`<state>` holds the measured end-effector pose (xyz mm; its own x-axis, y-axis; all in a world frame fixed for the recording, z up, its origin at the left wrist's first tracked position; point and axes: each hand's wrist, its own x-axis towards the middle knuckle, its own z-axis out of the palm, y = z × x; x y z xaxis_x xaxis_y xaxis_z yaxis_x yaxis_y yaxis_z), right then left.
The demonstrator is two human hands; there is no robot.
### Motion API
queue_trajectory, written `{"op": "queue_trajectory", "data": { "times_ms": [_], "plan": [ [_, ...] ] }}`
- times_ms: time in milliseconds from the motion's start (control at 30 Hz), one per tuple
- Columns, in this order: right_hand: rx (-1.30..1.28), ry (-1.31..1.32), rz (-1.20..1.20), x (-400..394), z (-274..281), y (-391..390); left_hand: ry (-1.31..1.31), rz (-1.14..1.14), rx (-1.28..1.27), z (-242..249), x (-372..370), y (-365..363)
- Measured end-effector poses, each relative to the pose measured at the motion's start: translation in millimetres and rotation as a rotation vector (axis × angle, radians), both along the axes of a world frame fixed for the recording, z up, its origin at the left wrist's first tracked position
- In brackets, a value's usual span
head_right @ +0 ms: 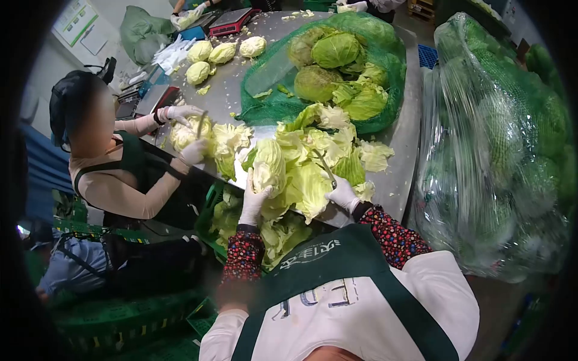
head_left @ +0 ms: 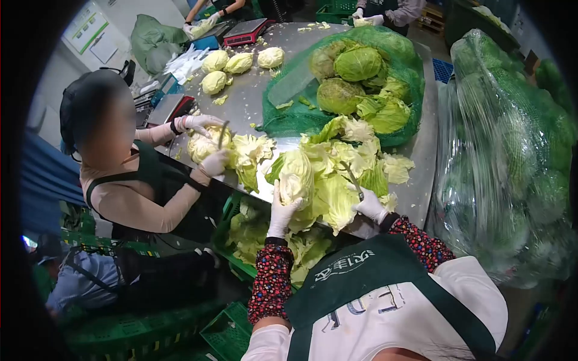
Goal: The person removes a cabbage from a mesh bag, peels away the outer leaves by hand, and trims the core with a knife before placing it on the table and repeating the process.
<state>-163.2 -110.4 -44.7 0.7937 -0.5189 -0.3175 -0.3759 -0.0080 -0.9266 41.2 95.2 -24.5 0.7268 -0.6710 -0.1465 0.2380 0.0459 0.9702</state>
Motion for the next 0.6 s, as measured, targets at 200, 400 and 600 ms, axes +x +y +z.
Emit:
{"op": "queue_trajectory", "data": {
  "times_ms": [200,400,600],
  "plan": [
    [-0.546,-0.06,-0.098,34,90,0,-0.632,0.033,0.388,0,-22,-22],
    [-0.074,-0.141,-0.061,61,44,1,-0.831,0.09,0.598,11,-44,-40],
    [0.234,-0.208,-0.168,50,12,-14,-0.758,0.053,0.576,10,-37,-40]
  ]
}}
